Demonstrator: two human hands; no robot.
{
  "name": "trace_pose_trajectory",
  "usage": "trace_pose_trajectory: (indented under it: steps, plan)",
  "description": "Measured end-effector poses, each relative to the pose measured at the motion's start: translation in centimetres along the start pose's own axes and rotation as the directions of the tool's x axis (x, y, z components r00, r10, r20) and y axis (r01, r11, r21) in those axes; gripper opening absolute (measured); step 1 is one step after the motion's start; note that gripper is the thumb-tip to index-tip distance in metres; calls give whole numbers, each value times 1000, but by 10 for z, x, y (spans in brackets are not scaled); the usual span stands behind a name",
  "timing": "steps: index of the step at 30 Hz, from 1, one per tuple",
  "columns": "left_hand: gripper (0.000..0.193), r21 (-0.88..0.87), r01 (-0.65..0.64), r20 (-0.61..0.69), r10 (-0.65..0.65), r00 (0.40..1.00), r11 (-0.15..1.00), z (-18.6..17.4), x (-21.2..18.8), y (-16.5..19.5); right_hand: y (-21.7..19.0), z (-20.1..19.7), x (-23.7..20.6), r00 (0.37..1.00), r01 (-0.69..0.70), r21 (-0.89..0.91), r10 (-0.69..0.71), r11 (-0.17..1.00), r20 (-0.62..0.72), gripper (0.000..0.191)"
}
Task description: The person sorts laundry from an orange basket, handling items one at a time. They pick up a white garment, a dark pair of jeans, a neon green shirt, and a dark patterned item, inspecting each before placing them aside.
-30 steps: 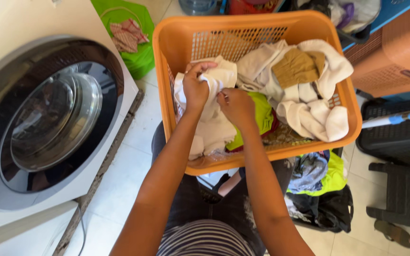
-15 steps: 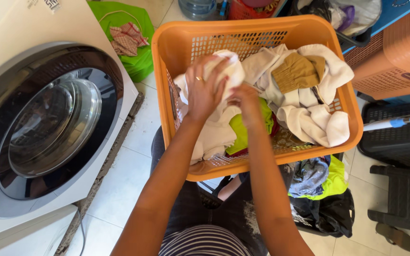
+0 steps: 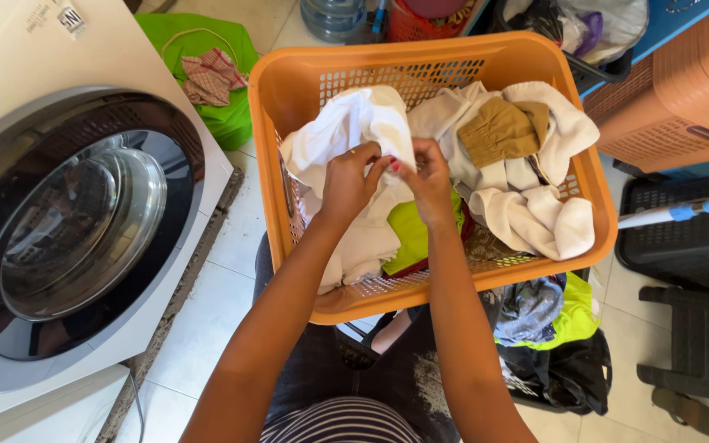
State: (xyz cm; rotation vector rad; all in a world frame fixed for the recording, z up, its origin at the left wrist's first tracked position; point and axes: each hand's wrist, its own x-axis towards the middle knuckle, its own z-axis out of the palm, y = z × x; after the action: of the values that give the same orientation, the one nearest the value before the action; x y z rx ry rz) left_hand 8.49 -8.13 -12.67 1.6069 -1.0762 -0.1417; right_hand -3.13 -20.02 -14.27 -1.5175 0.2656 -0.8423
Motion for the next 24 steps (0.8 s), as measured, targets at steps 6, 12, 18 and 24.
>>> trace_pose_trajectory:
  steps: [6,12,18,24]
  plan:
    - [30,-567,250,-16,-314,949,785,7,5,-11,8,1,2,941,-205,65,215,977,-262,16]
    - [30,-926,347,214,-553,805,148,12,7,-11,-3,7,0,875,-346,460,458,817,-154,13]
    - [24,-920,302,182,-408,895,252,-2,19,-13,11,10,-2,920,-312,562,392,766,-23,8]
    - [47,51,103,209,-112,972,993,6,4,9,14,6,-8,823,-309,341,430,888,-372,18]
